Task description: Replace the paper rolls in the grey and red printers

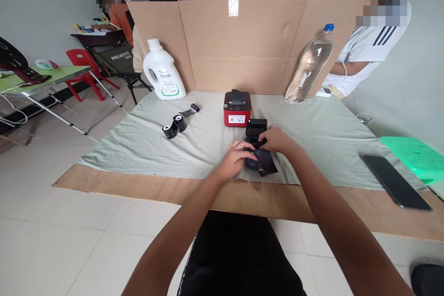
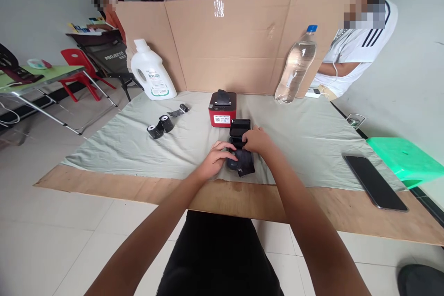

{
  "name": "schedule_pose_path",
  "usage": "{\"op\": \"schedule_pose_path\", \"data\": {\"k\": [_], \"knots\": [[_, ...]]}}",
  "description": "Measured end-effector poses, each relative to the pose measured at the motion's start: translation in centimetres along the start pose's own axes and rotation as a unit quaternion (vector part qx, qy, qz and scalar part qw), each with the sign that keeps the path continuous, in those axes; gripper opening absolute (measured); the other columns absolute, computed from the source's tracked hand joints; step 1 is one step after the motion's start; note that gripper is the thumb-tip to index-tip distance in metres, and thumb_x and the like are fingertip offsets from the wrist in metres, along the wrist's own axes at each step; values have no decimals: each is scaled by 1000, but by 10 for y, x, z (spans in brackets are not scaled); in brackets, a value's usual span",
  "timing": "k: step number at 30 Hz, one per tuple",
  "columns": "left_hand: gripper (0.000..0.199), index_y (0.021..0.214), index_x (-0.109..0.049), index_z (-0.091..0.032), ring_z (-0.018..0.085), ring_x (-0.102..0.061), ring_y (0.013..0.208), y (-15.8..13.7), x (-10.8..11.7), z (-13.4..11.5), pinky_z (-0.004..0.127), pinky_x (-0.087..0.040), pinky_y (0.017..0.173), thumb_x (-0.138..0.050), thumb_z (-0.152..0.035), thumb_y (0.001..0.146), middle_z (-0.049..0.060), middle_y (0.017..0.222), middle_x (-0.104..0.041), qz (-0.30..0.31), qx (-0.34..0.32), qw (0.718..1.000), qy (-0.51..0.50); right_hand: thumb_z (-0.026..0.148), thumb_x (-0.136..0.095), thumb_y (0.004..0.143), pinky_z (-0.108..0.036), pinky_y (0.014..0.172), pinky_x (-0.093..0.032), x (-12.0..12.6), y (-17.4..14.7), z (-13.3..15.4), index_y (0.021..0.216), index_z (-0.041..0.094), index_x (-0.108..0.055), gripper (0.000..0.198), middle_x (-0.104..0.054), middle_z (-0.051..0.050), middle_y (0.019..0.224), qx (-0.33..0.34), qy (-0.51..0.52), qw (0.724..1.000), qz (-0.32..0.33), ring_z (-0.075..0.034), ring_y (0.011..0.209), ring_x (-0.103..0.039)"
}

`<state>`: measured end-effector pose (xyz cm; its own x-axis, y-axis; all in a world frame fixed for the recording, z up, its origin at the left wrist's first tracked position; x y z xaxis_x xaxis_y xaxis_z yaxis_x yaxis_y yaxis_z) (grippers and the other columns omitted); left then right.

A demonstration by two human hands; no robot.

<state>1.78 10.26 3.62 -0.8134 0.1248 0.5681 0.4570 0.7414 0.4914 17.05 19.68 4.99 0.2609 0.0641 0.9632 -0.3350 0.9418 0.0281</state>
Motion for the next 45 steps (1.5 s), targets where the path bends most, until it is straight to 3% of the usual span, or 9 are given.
{"op": "schedule_pose_path", "data": {"k": [6,10,15,19,29,32,37,42,45], "knots": [[38,90,-79,-24,23,-60,112,4,12,-5,42,-45,106,-43,-12,94,7,113,-72,-57,11,995,-85,23,-75,76,-39,82,-49,51,-34,9,101,20,-69,27,-64,-9,107,2,82,994,-73,-26,93,-61],[19,101,-70,-21,21,-64,102,-1,37,12,34,-50,94,-56,-32,97,7,104,-70,-204,117,958,-164,29,-67,83,-33,73,-46,72,-53,42,101,23,-56,22,-66,-4,101,66,212,973,-56,-20,80,-59],[46,105,-69,-18,17,-62,83,-4,43,22,28,-48,80,-69,-61,88,3,86,-67,-249,159,923,-248,29,-62,85,-31,72,-46,58,-49,80,101,23,-52,21,-65,-2,102,149,302,941,-10,-17,79,-58],[48,97,-70,-17,10,-49,64,-5,46,25,24,-42,66,-75,-62,83,-4,65,-53,-257,167,912,-271,27,-63,84,-28,69,-45,47,-40,84,102,23,-52,22,-63,-1,104,156,319,935,-15,-15,75,-57],[47,117,-69,-19,14,-59,74,-7,50,29,27,-49,71,-75,-53,86,0,79,-65,-258,175,914,-259,35,-66,87,-35,85,-53,25,-31,86,108,20,-62,27,-68,-4,103,138,455,878,-45,-20,94,-66],[46,109,-71,-18,11,-54,64,-7,49,32,25,-47,63,-76,-57,85,-2,70,-59,-262,180,913,-254,35,-67,86,-33,78,-52,16,-31,88,111,19,-62,30,-69,-3,98,148,461,874,-46,-19,86,-64],[58,117,-70,-20,14,-66,80,-8,49,34,26,-55,74,-88,-54,73,3,92,-72,-286,156,896,-303,36,-63,91,-36,85,-53,9,-33,83,114,21,-63,28,-71,-5,109,146,461,872,-80,-20,94,-67],[53,107,-74,-17,14,-66,73,-9,45,42,26,-54,65,-82,-61,78,5,89,-75,-266,180,899,-298,32,-66,88,-38,86,-54,4,-31,83,118,21,-63,32,-71,-8,112,158,489,855,-73,-24,103,-68],[56,112,-74,-19,17,-72,83,-9,46,42,28,-59,76,-89,-54,72,5,95,-77,-275,164,895,-309,34,-65,89,-42,92,-54,1,-28,79,121,21,-62,35,-71,-9,117,141,491,856,-77,-25,107,-68]]}}
Point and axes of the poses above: each hand's wrist, its own y-axis towards the middle knuckle, its own x-axis out of the back of the hand, z = x × y, the point moved 8 cm from there along y, towards the middle knuckle
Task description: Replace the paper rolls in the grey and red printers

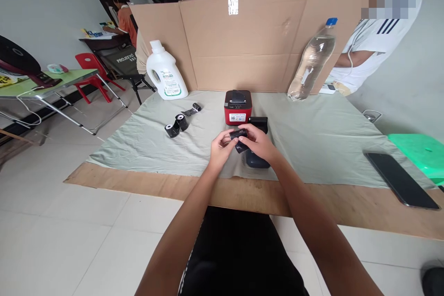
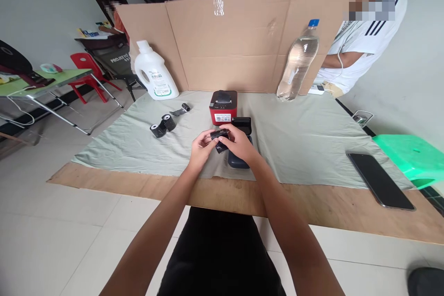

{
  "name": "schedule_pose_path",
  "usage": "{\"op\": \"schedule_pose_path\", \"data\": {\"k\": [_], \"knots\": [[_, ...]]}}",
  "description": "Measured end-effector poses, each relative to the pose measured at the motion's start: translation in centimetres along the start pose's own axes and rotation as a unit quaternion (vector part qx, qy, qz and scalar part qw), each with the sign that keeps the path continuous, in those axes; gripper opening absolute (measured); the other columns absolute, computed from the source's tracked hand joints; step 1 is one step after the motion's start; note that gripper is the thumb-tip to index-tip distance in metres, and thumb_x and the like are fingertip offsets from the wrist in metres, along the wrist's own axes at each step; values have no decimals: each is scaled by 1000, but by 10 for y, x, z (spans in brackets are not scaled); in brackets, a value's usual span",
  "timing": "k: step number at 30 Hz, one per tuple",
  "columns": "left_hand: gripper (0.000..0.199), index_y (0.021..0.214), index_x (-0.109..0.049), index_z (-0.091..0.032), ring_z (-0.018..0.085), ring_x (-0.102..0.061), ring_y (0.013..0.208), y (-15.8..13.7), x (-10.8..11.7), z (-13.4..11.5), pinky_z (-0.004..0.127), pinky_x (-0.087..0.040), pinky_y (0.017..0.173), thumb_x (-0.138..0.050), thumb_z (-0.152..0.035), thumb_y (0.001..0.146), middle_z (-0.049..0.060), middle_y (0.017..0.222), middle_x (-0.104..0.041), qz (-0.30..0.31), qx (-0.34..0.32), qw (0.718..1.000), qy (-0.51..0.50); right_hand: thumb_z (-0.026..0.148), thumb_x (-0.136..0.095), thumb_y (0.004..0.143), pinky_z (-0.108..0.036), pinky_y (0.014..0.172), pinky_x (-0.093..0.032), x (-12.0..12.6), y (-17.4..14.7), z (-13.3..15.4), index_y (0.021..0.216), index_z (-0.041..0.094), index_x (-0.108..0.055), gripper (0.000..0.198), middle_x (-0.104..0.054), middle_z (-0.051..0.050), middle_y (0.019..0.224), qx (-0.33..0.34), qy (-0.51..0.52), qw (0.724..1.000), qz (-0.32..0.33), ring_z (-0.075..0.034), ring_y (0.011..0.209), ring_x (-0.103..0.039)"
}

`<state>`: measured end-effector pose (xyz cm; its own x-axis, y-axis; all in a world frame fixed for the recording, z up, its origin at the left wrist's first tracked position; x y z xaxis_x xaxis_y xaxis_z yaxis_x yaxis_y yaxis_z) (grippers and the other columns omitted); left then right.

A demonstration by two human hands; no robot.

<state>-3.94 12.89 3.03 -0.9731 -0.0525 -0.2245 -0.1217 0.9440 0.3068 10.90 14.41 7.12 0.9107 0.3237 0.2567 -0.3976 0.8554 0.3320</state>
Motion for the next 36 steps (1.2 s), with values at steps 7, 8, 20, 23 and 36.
{"op": "schedule_pose_path", "data": {"k": [7,8,20,23,36], "knots": [[57,112,-73,-17,16,-71,74,1,2,5,27,-60,63,-88,-55,72,7,95,-78,-5,12,1000,-12,31,-66,85,-41,92,-54,1,2,-4,117,21,-62,34,-71,-9,117,1,27,1000,10,-26,110,-68],[57,112,-73,-17,15,-71,72,1,3,5,28,-61,65,-89,-53,72,6,92,-78,-4,8,1000,-9,31,-66,85,-42,93,-54,2,2,-4,118,21,-62,35,-71,-9,118,-2,30,1000,7,-26,110,-68],[40,114,-72,-21,22,-73,103,-8,-8,-10,28,-62,71,-81,-47,85,9,121,-71,81,-44,995,25,26,-71,80,-42,103,-50,15,0,-9,128,25,-61,49,-68,-3,110,-42,159,986,-16,-22,108,-64],[48,127,-71,-25,23,-69,109,-9,-11,-19,33,-61,82,-80,-46,86,11,129,-69,124,-91,983,97,24,-70,78,-38,95,-53,14,-2,-12,129,27,-62,51,-68,-2,107,-79,222,972,3,-21,102,-66],[77,134,-64,-27,28,-55,116,-15,-20,-29,44,-47,105,-93,-55,68,9,120,-65,165,-165,946,225,25,-65,80,-41,100,-52,-3,-9,-1,148,21,-51,70,-75,-5,113,-63,119,983,128,-23,107,-68]]}}
Point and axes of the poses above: each hand's wrist, its own y-axis towards the middle knuckle, its own x-axis out of the back of the hand, z = x × y, the point moved 8 cm from there along y, towards the middle knuckle
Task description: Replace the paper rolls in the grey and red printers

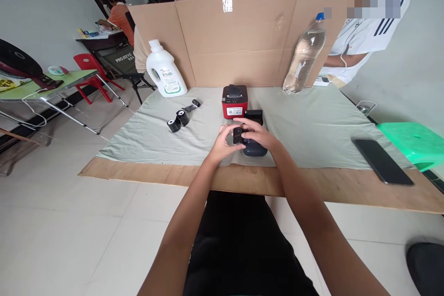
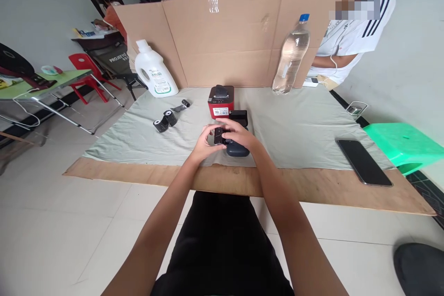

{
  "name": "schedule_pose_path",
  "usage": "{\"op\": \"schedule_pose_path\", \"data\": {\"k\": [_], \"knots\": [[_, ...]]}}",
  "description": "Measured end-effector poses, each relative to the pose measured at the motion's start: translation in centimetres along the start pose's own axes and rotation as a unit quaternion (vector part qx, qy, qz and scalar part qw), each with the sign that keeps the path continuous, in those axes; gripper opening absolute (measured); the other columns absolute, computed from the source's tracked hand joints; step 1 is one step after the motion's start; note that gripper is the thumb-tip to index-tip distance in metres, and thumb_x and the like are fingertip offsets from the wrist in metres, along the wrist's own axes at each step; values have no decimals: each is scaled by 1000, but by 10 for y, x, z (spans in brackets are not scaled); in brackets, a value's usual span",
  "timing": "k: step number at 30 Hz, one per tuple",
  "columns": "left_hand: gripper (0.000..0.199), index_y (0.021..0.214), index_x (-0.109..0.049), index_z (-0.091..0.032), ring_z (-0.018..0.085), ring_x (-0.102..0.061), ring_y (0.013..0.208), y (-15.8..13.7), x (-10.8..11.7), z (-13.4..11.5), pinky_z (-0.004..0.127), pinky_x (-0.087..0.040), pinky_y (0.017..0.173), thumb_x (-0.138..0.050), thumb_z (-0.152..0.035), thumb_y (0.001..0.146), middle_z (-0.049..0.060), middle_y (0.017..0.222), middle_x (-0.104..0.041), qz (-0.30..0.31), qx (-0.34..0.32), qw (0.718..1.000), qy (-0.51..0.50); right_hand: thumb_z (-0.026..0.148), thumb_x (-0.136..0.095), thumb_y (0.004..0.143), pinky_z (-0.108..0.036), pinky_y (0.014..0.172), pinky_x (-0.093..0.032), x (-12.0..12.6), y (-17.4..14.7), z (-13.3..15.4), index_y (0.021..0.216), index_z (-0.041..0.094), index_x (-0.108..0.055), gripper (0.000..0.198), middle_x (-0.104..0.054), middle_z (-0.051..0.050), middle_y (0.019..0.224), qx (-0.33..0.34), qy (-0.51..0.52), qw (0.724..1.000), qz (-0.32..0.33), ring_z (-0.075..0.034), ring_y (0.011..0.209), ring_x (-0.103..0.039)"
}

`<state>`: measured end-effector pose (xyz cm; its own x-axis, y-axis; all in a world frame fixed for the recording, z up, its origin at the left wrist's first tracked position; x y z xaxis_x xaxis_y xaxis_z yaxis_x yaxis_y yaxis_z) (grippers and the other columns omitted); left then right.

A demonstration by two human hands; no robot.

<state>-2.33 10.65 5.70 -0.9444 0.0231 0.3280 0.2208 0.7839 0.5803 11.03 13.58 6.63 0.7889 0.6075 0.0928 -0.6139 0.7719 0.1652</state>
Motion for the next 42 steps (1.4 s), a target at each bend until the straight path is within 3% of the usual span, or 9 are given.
{"op": "schedule_pose_path", "data": {"k": [3,9,17,23,27,32,36,39,42], "knots": [[73,128,-65,-26,27,-55,113,-1,6,-2,41,-47,102,-93,-54,67,8,118,-65,-35,1,999,3,23,-63,78,-42,95,-53,3,2,1,141,20,-56,63,-75,-3,104,16,-27,999,-37,-23,100,-69],[68,125,-66,-26,26,-57,107,1,12,-3,39,-48,97,-93,-52,68,8,117,-67,-52,-5,999,16,21,-63,78,-37,83,-53,1,1,7,129,22,-58,52,-75,-4,107,48,-57,995,-69,-22,94,-69],[64,124,-66,-26,26,-59,106,1,10,-3,40,-49,95,-90,-53,72,7,112,-64,-50,-26,996,72,24,-63,80,-30,66,-42,0,2,9,130,22,-56,51,-58,5,77,94,-80,989,-81,-14,65,-51],[60,134,-63,-26,23,-58,98,-2,16,1,37,-52,92,-83,-47,82,7,108,-55,-62,-26,992,102,29,-64,86,-33,78,-48,-17,-1,18,136,21,-49,53,-64,1,87,139,-85,984,-66,-18,82,-61],[41,122,-71,-25,22,-56,96,-2,17,0,35,-53,86,-80,-44,86,7,102,-53,-50,-21,991,125,27,-62,86,-34,81,-49,-26,-2,21,131,23,-50,46,-57,0,89,169,-103,978,-66,-18,84,-59],[39,121,-72,-25,19,-55,89,-4,17,-1,29,-53,74,-78,-41,86,6,99,-50,-40,-13,991,128,24,-60,86,-35,82,-48,-32,-3,24,132,26,-50,47,-52,0,90,186,-116,974,-61,-18,85,-56],[34,108,-73,-25,17,-56,81,-5,17,3,27,-52,68,-82,-44,81,4,95,-51,-48,22,989,139,27,-60,86,-35,82,-49,-35,-3,24,131,26,-50,46,-52,0,90,179,-109,976,-63,-18,84,-56],[37,101,-72,-23,16,-58,75,-7,31,5,28,-50,71,-84,-49,77,3,90,-59,-94,47,983,148,28,-61,87,-34,83,-49,-38,-4,24,132,25,-50,46,-53,0,91,187,-117,971,-90,-18,85,-57],[38,97,-68,-22,15,-58,67,-14,64,13,26,-47,67,-80,-54,79,0,81,-63,-136,95,977,131,25,-58,89,-33,78,-48,-50,-7,20,134,24,-50,45,-54,-1,92,191,-169,963,-86,-17,82,-56]]}}
Point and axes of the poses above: each hand's wrist, its own y-axis towards the middle knuckle, its own x-axis out of the back of the hand, z = x × y, the point moved 8 cm from there along y, towards the middle knuckle
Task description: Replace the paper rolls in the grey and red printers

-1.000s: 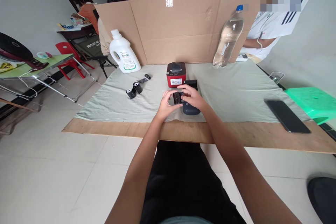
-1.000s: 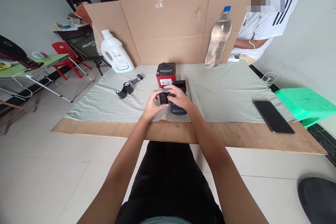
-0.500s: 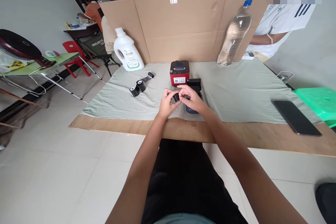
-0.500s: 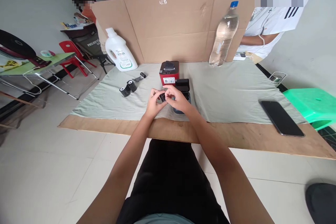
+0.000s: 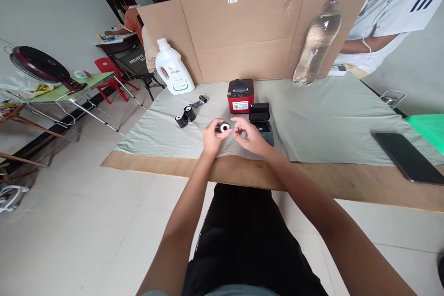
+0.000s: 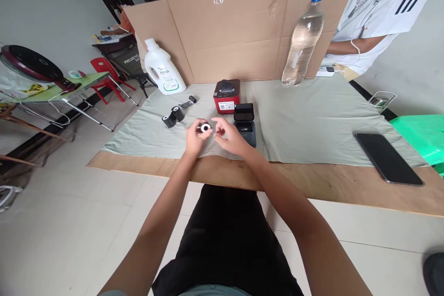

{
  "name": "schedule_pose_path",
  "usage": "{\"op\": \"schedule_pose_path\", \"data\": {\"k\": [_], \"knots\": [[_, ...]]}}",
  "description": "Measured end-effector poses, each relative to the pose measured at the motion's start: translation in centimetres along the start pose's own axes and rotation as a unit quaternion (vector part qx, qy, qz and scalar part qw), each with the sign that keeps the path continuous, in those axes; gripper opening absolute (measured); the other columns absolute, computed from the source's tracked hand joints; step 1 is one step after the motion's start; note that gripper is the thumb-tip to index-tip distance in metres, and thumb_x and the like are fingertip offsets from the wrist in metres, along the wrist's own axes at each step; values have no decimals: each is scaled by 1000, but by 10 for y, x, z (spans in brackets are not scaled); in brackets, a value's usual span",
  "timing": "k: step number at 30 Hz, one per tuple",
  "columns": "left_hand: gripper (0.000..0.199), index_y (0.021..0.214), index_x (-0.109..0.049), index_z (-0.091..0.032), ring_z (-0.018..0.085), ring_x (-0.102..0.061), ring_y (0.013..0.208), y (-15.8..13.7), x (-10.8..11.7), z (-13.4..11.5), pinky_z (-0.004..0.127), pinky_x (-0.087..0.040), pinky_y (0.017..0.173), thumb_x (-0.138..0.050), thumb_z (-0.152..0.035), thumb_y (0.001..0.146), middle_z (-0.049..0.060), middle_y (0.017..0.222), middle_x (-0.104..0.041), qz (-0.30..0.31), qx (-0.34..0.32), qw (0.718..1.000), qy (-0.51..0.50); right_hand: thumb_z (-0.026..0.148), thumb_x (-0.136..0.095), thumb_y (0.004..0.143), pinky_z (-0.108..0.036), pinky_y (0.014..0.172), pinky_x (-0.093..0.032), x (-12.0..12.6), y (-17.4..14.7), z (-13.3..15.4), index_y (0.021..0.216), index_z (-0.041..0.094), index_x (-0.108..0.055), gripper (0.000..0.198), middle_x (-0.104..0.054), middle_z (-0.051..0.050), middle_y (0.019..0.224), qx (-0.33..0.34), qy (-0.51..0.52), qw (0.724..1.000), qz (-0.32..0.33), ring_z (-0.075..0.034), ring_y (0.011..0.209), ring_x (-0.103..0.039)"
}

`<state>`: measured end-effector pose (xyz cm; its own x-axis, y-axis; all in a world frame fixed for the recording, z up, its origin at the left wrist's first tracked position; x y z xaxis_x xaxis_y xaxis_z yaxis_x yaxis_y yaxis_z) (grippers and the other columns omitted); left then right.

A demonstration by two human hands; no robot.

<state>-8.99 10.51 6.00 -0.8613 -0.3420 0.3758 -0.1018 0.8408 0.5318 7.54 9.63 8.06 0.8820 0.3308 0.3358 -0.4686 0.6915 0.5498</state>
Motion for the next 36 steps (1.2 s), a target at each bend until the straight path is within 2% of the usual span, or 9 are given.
{"op": "schedule_pose_path", "data": {"k": [9,12,15,18,21,24,28,34,36], "knots": [[29,92,-53,-19,9,-51,49,26,156,86,21,-36,46,-53,-48,90,-1,72,-58,-123,173,970,115,19,-52,93,-32,75,-48,-56,-20,3,141,23,-51,49,-62,-4,101,-37,-47,989,136,-16,79,-57],[28,93,-52,-18,11,-57,54,31,189,108,20,-40,46,-53,-46,91,0,75,-59,-162,213,955,128,18,-55,91,-33,76,-47,-67,-22,-4,141,22,-51,50,-64,-3,99,-51,-40,986,155,-17,79,-58],[29,90,-55,-19,13,-55,54,30,212,126,24,-43,53,-58,-48,91,-2,66,-55,-184,254,924,219,21,-55,92,-32,75,-47,-74,-24,-14,141,21,-51,48,-62,-2,95,-71,-33,983,165,-16,76,-56],[33,84,-58,-19,17,-56,65,30,227,140,27,-43,65,-72,-50,85,-1,64,-53,-186,272,884,331,22,-54,93,-32,75,-46,-78,-26,-20,140,20,-50,47,-60,-1,92,-83,-28,981,174,-16,75,-55],[38,84,-62,-20,18,-55,70,33,232,157,27,-39,67,-81,-51,75,-2,65,-51,-173,298,868,357,22,-55,94,-32,74,-45,-79,-26,-22,139,21,-52,45,-59,-1,91,-83,-21,981,176,-16,76,-55],[36,91,-64,-18,15,-52,65,39,233,170,26,-38,65,-80,-47,77,-4,62,-50,-169,295,886,315,22,-55,94,-31,73,-45,-79,-25,-23,138,22,-53,44,-59,-1,91,-84,-15,981,175,-16,76,-55],[38,113,-61,-18,12,-57,62,42,221,185,23,-44,69,-72,-39,84,-2,76,-66,-124,292,926,203,21,-54,94,-32,75,-45,-79,-25,-25,138,20,-52,44,-59,-1,91,-92,-10,979,182,-16,77,-55],[44,105,-70,-17,16,-56,78,34,222,191,27,-48,77,-83,-41,70,2,87,-61,-149,295,897,292,23,-53,95,-32,74,-44,-79,-26,-24,138,19,-52,43,-58,-1,93,-115,-12,974,193,-16,77,-54],[44,104,-71,-15,15,-53,76,34,221,193,26,-46,74,-81,-43,72,1,85,-58,-157,291,901,279,23,-53,95,-32,75,-44,-77,-26,-22,138,19,-53,43,-58,-1,92,-123,-9,973,194,-16,77,-54]]}}
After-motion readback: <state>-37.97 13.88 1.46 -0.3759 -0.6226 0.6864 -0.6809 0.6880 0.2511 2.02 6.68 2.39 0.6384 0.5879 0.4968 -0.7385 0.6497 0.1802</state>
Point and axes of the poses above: each hand's wrist, its own y-axis towards the middle knuckle, its own x-axis out of the back of the hand, z = x × y, the point moved 8 cm from there along y, towards the middle knuckle
